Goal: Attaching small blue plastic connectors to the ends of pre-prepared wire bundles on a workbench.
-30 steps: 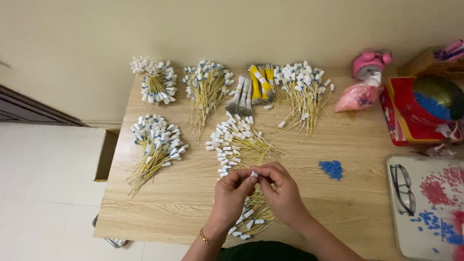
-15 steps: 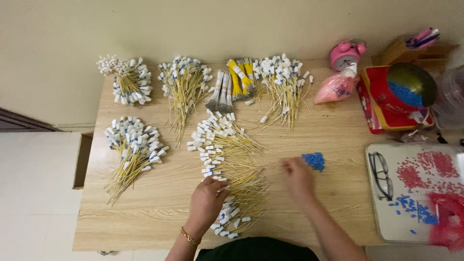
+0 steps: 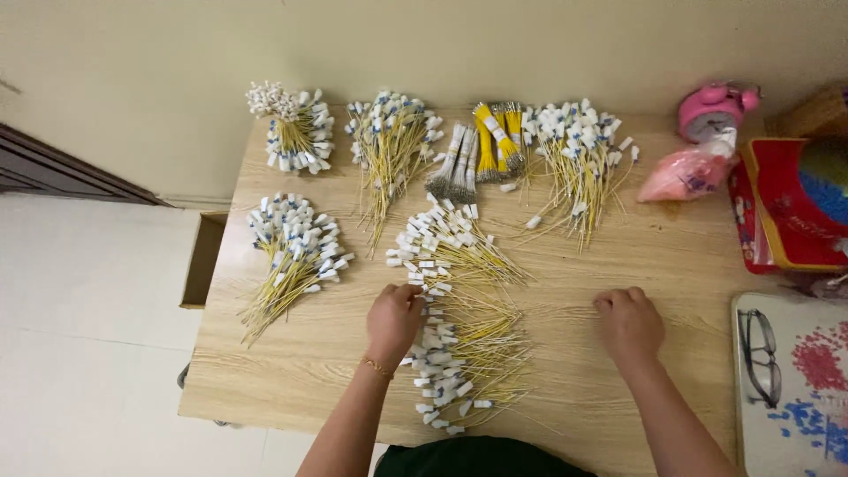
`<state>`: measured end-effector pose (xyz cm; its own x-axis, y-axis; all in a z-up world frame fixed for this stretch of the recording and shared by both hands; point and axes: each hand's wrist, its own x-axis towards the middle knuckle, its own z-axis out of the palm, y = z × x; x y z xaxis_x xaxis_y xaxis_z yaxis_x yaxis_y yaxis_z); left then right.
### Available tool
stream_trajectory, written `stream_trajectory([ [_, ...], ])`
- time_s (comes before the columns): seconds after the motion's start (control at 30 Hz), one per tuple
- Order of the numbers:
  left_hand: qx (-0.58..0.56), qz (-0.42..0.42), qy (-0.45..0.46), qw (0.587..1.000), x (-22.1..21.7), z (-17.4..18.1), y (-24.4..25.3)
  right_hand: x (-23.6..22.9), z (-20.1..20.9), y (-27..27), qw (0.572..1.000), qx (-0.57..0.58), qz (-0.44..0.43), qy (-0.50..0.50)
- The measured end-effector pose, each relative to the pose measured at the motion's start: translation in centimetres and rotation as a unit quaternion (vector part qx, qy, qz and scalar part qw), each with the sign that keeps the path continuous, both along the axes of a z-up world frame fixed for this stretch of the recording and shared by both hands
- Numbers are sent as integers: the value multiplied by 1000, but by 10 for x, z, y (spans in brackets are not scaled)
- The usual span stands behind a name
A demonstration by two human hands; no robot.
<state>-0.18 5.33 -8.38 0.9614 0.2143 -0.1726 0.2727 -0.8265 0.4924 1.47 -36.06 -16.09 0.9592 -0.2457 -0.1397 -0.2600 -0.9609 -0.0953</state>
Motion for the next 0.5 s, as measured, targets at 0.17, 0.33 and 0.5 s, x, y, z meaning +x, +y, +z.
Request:
stream_trajectory([
  [0.17,47,-16,-12,999,17,-23,-5,3,11,2,999,44,-26,-6],
  [0.33,39,-5,31,999,22,-23,-4,1,20,-2,989,133,-60,-24],
  [0.5,90,7,94,991,27,-34,-8,-7,40,7,980,188,-46,-46],
])
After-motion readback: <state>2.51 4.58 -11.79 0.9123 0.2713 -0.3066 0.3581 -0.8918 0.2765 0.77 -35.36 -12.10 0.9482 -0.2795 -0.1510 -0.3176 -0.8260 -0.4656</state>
